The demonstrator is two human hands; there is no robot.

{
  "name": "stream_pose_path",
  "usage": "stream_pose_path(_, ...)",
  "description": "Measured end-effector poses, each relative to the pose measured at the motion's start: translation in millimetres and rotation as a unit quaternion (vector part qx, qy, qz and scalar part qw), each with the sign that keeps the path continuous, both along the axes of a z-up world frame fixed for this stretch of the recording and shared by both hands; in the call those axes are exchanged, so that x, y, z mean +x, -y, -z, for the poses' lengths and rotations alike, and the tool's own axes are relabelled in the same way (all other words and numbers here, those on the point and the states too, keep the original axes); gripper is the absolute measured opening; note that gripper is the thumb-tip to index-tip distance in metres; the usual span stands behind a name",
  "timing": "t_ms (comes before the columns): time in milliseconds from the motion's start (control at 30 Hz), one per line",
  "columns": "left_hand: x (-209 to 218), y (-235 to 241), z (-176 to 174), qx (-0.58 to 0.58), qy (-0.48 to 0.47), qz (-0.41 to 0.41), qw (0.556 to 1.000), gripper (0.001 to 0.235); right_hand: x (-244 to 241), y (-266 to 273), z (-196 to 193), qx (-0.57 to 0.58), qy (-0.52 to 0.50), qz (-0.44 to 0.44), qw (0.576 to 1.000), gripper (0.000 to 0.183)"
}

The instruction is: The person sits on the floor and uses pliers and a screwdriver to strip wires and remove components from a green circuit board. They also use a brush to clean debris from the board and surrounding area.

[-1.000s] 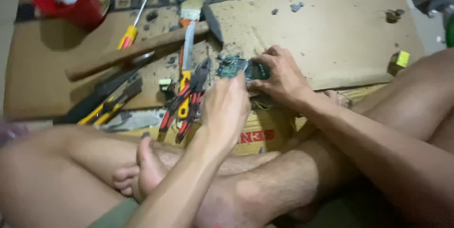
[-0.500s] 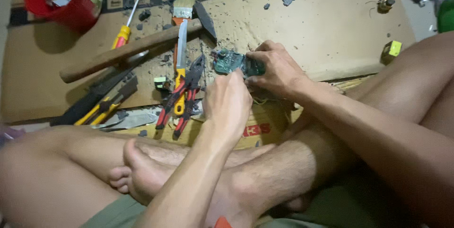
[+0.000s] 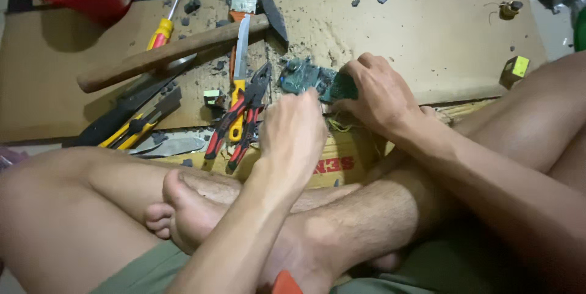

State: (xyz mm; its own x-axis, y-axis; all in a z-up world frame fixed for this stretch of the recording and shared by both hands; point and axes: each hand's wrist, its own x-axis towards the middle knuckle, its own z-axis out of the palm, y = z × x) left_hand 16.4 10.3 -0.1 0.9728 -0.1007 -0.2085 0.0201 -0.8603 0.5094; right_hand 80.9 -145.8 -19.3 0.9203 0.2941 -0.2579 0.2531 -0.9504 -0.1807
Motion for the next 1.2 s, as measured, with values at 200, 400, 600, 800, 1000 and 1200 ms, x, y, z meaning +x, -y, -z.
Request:
stream_pose_path(200, -4, -11, -19, -0.044, 0.028, -0.005, 0.999, 0.033, 0, 5, 10, 0.03, 0.045, -0.012, 0.998, 0.055)
stream_pose_path(400, -20, -4, -37, -0.113, 0.009, -0.051, 0.992, 0.036, -7, -3, -9, -0.009, 0.026, -0.021, 0.999, 0.035)
stream_pose_path(600, -24, -18, -32, -0.082, 0.021, -0.038, 0.996, 0.035, -7, -3, -4, 0.011, 0.068, -0.067, 0.995, 0.03)
stream_pose_path(800, -16, -21, -28, -0.005, -0.051, -0.02, 0.998, 0.031, -7, -11, -21, 0.052, 0.036, -0.023, 0.998, 0.038)
stream_pose_path(1000, -5, -10, -11, 0.011, -0.094, -0.073, 0.993, 0.025, 5, -12, 23, 0.06, 0.045, -0.05, 0.996, 0.023)
stream_pose_path(1200, -5, -6, -9, 0.022, -0.115, -0.058, 0.991, 0.032, -5, -10, 12, 0.033, 0.024, -0.03, 0.999, 0.023)
